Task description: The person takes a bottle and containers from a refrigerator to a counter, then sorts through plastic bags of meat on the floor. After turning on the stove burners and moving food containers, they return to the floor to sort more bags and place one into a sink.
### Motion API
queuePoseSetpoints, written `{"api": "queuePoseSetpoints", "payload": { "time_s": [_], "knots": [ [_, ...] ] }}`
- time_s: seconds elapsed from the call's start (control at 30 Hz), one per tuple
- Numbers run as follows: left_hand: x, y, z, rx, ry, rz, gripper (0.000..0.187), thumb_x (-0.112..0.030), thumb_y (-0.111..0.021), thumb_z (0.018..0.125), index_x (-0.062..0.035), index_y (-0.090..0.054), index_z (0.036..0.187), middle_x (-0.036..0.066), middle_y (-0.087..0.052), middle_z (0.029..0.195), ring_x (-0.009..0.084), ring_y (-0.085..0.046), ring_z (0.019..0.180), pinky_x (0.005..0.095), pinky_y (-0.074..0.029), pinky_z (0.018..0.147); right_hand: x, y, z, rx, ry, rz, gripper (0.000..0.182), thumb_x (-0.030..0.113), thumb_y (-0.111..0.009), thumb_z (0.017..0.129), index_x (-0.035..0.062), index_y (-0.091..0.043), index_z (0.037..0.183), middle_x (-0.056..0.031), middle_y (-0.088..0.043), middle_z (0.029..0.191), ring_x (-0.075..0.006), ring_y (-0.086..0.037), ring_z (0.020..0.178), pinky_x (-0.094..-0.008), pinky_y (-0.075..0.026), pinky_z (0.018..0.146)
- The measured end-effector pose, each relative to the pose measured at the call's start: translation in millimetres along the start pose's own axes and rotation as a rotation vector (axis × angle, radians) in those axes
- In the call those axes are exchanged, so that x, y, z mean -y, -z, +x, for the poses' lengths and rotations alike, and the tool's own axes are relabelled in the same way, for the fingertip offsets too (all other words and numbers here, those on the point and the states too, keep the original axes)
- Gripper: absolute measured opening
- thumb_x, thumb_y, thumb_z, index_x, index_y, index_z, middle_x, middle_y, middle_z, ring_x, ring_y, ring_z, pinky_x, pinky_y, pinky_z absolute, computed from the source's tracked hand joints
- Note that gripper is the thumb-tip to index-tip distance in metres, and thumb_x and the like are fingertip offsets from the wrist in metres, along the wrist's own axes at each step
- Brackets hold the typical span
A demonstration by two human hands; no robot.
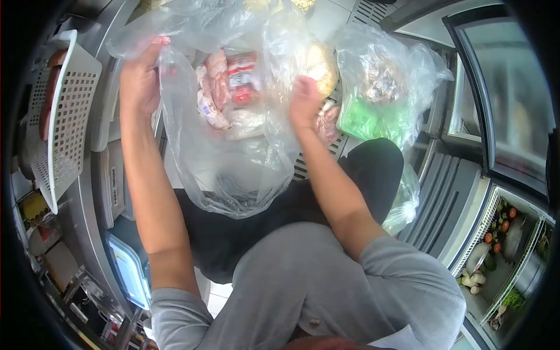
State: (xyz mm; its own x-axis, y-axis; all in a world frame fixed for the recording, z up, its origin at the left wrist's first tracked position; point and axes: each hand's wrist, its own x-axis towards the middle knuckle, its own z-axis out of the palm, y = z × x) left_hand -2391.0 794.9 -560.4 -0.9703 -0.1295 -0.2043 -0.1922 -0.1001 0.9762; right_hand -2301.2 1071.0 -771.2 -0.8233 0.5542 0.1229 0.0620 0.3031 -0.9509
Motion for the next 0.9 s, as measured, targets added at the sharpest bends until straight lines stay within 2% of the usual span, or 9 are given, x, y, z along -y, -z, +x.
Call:
{"api": "queuePoseSetpoints", "payload": {
  "time_s": [0.03,0.1,0.27,0.47,0.57,0.6,0.7,0.73,0.9],
  "knots": [
    [-2.4,-0.9,-0.9,-0.009,-0.009,-0.020,0.022,-0.018,-0.069,0.088,-0.0031,-0.071,0.104,0.003,-0.067,0.098,0.0120,-0.062,0.084,0.0316,-0.050,0.066,-26.7,30.4,-3.3,-0.147,-0.081,-0.278,0.019,0.009,-0.057,0.088,0.0032,-0.065,0.105,-0.0151,-0.068,0.090,-0.0327,-0.065,0.084,-0.0394,-0.051,0.081],
    [-4.7,-1.4,-0.6,-0.005,-0.025,-0.030,0.021,-0.017,-0.069,0.089,-0.0036,-0.071,0.105,0.003,-0.068,0.096,0.0119,-0.063,0.082,0.0309,-0.050,0.066,-90.0,77.3,-5.8,0.140,-0.489,-0.709,0.030,0.015,-0.066,0.084,0.0047,-0.063,0.112,-0.0178,-0.065,0.113,-0.0351,-0.063,0.102,-0.0411,-0.051,0.087],
    [1.2,-8.1,5.2,0.022,-0.075,-0.048,0.021,-0.019,-0.069,0.092,-0.0027,-0.070,0.106,0.001,-0.067,0.094,0.0106,-0.061,0.079,0.0285,-0.050,0.063,-135.9,75.4,-27.8,0.347,-0.244,-1.169,0.067,0.025,-0.063,0.085,0.0057,-0.039,0.144,-0.0251,-0.022,0.154,-0.0394,-0.023,0.144,-0.0540,-0.031,0.111],
    [7.3,-22.4,-3.7,0.114,-0.077,0.140,0.020,-0.022,-0.067,0.094,-0.0060,-0.070,0.105,0.001,-0.067,0.096,0.0110,-0.061,0.083,0.0296,-0.049,0.066,-166.1,75.9,-15.3,0.915,0.146,-1.834,0.067,0.035,-0.057,0.092,-0.0022,-0.036,0.144,-0.0267,-0.028,0.152,-0.0476,-0.024,0.140,-0.0604,-0.030,0.111],
    [13.5,-26.3,-1.0,0.112,-0.047,0.155,0.021,-0.024,-0.066,0.095,-0.0064,-0.069,0.105,0.001,-0.067,0.098,0.0113,-0.061,0.085,0.0295,-0.049,0.067,-187.7,77.6,-23.6,0.578,-0.005,-1.508,0.064,0.040,-0.059,0.090,0.0012,-0.046,0.139,-0.0284,-0.031,0.149,-0.0474,-0.025,0.139,-0.0630,-0.033,0.108],
    [14.3,-26.5,0.3,0.116,-0.033,0.142,0.021,-0.025,-0.066,0.095,-0.0066,-0.069,0.105,0.000,-0.067,0.098,0.0114,-0.061,0.085,0.0295,-0.049,0.067,-193.6,80.5,-25.9,0.385,-0.023,-1.279,0.047,0.035,-0.064,0.086,0.0041,-0.062,0.121,-0.0277,-0.045,0.141,-0.0437,-0.039,0.133,-0.0551,-0.044,0.101],
    [14.5,-27.6,5.3,0.120,-0.024,0.136,0.023,-0.028,-0.066,0.095,-0.0070,-0.070,0.105,0.000,-0.067,0.099,0.0112,-0.060,0.087,0.0301,-0.049,0.070,-99.5,84.2,-5.8,0.651,-0.368,-0.979,0.035,0.029,-0.071,0.080,0.0054,-0.069,0.105,-0.0230,-0.063,0.121,-0.0364,-0.060,0.112,-0.0454,-0.052,0.090],
    [11.6,-28.7,4.7,0.116,-0.025,0.143,0.023,-0.028,-0.066,0.095,-0.0071,-0.070,0.104,0.000,-0.067,0.099,0.0111,-0.060,0.087,0.0302,-0.049,0.070,-93.2,85.9,-7.6,0.562,-0.295,-0.962,0.029,0.022,-0.074,0.075,0.0040,-0.069,0.096,-0.0174,-0.071,0.099,-0.0329,-0.068,0.086,-0.0391,-0.055,0.083],
    [10.4,-24.1,3.1,0.144,-0.033,0.096,0.026,-0.030,-0.066,0.095,-0.0069,-0.069,0.106,0.000,-0.066,0.098,0.0109,-0.059,0.087,0.0305,-0.049,0.072,-15.6,108.7,-5.4,0.497,-0.393,-0.207,0.029,-0.001,-0.063,0.076,0.0034,-0.067,0.105,-0.0154,-0.071,0.101,-0.0276,-0.070,0.086,-0.0381,-0.056,0.078]
  ]
}}
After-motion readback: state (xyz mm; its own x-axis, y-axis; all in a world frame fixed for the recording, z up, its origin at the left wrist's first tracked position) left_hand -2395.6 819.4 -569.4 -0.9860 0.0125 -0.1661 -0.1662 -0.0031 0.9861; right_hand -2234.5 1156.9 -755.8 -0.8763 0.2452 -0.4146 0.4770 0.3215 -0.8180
